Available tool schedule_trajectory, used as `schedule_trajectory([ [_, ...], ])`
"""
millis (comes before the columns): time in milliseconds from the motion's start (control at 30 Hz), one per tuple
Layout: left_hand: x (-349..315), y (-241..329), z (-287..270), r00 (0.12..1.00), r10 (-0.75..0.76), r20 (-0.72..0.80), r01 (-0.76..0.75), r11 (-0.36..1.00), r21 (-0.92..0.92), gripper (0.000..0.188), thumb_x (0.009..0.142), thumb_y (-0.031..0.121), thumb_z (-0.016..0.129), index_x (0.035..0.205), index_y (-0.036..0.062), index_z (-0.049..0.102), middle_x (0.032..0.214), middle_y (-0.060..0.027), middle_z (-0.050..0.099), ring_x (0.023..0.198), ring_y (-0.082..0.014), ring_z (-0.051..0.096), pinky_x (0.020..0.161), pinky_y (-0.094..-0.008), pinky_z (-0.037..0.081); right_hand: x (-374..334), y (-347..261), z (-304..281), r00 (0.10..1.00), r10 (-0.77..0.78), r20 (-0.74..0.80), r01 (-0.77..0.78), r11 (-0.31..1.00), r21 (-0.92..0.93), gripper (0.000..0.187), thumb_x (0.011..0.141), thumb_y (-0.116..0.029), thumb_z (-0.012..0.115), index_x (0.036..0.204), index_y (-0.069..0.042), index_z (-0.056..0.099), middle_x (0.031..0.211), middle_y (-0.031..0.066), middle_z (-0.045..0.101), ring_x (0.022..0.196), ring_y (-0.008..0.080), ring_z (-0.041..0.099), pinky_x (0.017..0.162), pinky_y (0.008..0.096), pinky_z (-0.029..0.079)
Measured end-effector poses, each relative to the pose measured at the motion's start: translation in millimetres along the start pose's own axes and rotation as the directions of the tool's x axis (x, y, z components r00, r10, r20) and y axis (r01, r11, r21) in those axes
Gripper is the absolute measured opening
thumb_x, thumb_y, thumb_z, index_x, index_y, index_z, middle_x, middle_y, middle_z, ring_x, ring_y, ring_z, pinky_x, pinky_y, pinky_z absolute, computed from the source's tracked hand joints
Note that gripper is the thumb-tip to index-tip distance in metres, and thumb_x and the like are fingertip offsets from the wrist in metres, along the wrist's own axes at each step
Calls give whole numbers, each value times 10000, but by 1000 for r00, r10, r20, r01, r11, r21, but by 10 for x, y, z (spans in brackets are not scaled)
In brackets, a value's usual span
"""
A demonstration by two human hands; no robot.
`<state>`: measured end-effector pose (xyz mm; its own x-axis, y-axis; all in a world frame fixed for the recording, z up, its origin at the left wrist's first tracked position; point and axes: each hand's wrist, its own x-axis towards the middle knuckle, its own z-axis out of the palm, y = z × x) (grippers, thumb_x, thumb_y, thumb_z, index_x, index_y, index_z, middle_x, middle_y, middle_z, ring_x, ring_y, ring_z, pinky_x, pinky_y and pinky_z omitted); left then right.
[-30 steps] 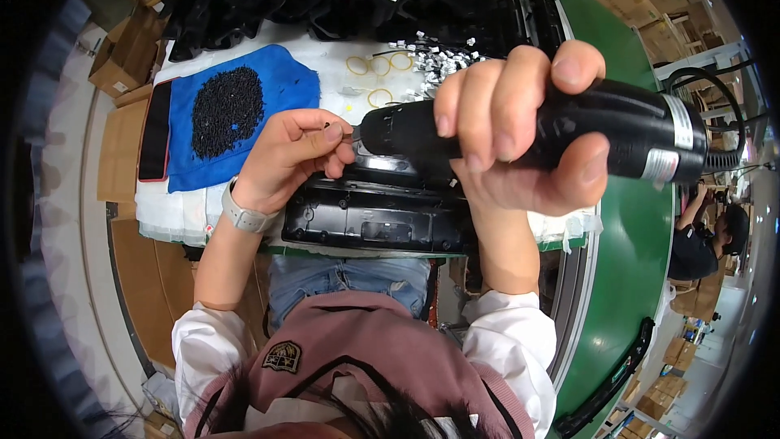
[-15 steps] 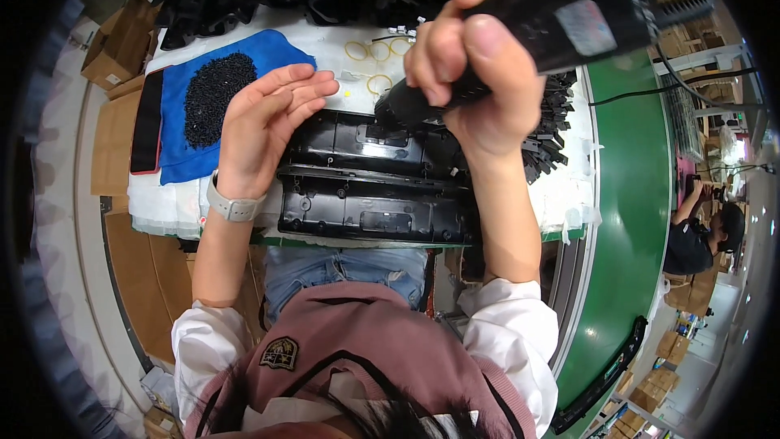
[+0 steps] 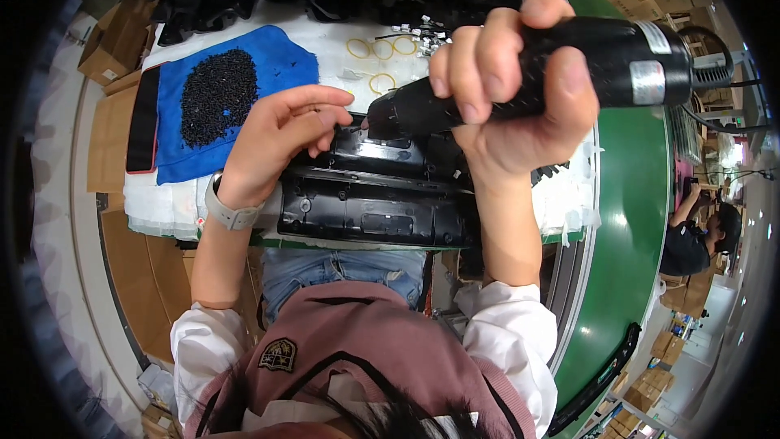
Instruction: Assemble parts of printer toner cartridges using an electric screwdriver.
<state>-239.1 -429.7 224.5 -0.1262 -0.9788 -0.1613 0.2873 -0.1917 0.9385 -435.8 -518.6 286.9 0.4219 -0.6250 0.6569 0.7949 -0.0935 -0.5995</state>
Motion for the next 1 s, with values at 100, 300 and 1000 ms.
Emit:
schedule_trajectory([
  [100, -3, -10, 11, 996, -11, 91, 5, 998, 62, 259, 862, 55, 614, 1105, -35, 615, 897, -39, 644, 716, -46, 542, 639, -185, 451, -17, -78, 12, 1000, -8, 2, 8, 999, 44, 387, 920, -386, 459, 1176, -97, 498, 681, -1, 462, 514, 125, 448, 597, 330, 409],
  [300, -1, -9, 24, 990, -48, 129, 33, 993, 115, 222, 841, 29, 645, 1053, -37, 640, 848, -30, 646, 695, -49, 563, 638, -183, 473, -27, -97, -1, 1000, -19, -19, 19, 999, 36, 375, 895, -375, 519, 1131, -85, 501, 674, -10, 463, 507, 111, 441, 601, 315, 393],
  [1000, 30, -78, 3, 989, 126, -72, -112, 978, 173, 176, 857, 42, 600, 1003, -56, 606, 841, -60, 639, 699, -78, 590, 632, -196, 458, 5, 76, -82, 999, 6, -53, -14, 989, -149, 268, 891, -219, 481, 1097, -47, 491, 608, 35, 442, 436, 134, 416, 499, 319, 409],
])
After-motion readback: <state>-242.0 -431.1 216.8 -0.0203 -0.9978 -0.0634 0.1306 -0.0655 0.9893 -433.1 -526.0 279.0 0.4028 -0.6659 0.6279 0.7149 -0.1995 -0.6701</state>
